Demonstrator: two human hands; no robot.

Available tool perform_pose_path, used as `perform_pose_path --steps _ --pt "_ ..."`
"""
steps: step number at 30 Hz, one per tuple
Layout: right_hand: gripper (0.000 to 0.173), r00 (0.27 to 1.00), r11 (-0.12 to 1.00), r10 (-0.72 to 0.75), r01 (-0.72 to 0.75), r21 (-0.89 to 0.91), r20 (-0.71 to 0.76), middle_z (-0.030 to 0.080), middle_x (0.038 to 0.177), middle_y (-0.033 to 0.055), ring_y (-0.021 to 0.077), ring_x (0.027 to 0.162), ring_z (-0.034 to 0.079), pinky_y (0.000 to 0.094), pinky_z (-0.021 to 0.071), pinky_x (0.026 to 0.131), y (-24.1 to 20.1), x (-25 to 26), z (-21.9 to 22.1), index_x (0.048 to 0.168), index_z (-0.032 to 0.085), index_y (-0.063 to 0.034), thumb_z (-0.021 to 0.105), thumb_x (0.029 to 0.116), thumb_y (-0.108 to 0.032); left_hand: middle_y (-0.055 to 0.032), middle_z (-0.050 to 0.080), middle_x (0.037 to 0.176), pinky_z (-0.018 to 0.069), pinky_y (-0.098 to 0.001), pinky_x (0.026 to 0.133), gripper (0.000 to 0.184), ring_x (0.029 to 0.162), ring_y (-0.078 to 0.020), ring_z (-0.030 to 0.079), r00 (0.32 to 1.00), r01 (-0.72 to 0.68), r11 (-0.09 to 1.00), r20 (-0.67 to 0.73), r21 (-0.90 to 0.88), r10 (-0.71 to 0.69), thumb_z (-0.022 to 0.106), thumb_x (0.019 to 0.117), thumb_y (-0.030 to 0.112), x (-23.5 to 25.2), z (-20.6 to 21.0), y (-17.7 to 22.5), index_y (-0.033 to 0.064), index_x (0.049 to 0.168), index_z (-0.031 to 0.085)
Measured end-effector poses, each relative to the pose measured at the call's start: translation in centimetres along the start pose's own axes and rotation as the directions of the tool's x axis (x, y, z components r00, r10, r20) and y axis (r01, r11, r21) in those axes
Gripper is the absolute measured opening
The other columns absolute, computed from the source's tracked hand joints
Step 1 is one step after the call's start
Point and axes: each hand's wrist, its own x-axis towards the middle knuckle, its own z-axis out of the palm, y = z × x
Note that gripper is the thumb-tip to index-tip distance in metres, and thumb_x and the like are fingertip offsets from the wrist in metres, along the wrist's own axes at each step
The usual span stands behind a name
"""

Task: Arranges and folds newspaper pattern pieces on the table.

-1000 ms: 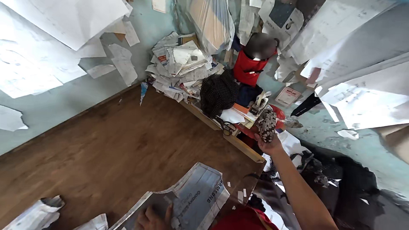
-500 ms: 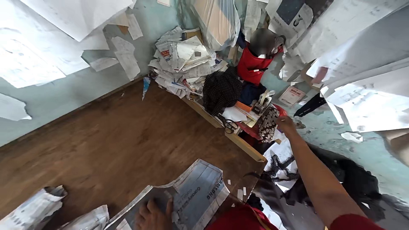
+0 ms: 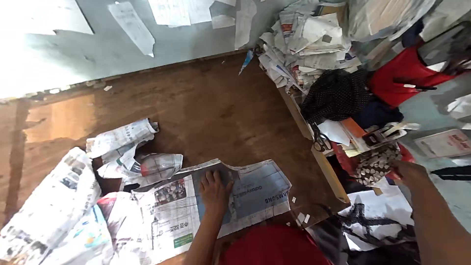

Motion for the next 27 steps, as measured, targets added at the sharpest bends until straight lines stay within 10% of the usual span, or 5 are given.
perform_pose_path --steps 4,7,17,23,27 --pt "0.042 0.977 0.99 -0.139 0.14 -0.005 -0.16 0.058 0.13 0.0312 0.0354 0.112 0.06 0.0505 0.0485 0.099 -0.5 -0.2 -0.3 0.134 0.054 0.0106 0.053 0.1049 -0.019 -0.0342 0.055 0.138 0.04 -0.0627 0.107 0.073 0.13 -0.0515 0.053 0.998 -0.045 0.999 -0.044 0.019 0.045 0.078 0.0844 0.046 0.1 -0.3 0.6 -0.0045 0.134 0.059" --pt "0.038 0.917 0.943 -0.298 0.326 0.069 -0.263 0.061 0.117 0.0278 0.0261 0.097 0.062 0.0398 0.0527 0.091 -2.0 -2.5 0.1 0.129 0.055 0.0136 0.056 0.1027 -0.014 -0.029 0.061 0.133 0.0464 -0.0603 0.101 0.046 0.124 -0.0474 0.058 0.985 -0.153 0.987 -0.091 -0.042 0.149 0.076 0.0877 0.023 0.4 -0.6 1.5 -0.0018 0.124 0.065" --pt "0.031 0.673 0.861 -0.503 0.443 0.25 0.542 0.071 0.108 0.0157 0.021 0.095 0.071 0.0388 0.06 0.085 -7.1 -21.7 16.1 0.123 0.061 0.0071 0.059 0.1029 -0.016 -0.0225 0.063 0.13 0.051 -0.0541 0.1 0.031 0.126 -0.0416 0.058 0.881 -0.386 0.91 0.233 -0.15 0.412 0.054 0.0932 -0.01 0.5 -0.5 3.5 -0.0019 0.12 0.067" --pt "0.036 0.378 0.716 -0.5 0.687 0.126 0.779 0.067 0.12 0.0183 0.0246 0.108 0.067 0.0397 0.0542 0.097 -8.7 -25.8 23.4 0.127 0.062 0.0021 0.053 0.1071 -0.027 -0.0238 0.06 0.136 0.0544 -0.0526 0.095 0.032 0.126 -0.0416 0.06 0.885 -0.421 0.906 0.197 -0.046 0.421 0.058 0.0938 -0.004 -1.2 0.1 4.0 -0.002 0.125 0.066" --pt "0.037 0.324 0.642 -0.482 0.763 0.077 0.814 0.066 0.123 0.0173 0.0254 0.111 0.066 0.041 0.053 0.099 -9.1 -25.9 25.2 0.127 0.062 -0.0003 0.05 0.1082 -0.03 -0.0259 0.062 0.135 0.0527 -0.0578 0.097 0.044 0.125 -0.0451 0.06 0.882 -0.466 0.885 0.071 -0.012 0.465 0.063 0.0986 0.034 -2.2 1.2 4.4 0.0007 0.127 0.067"
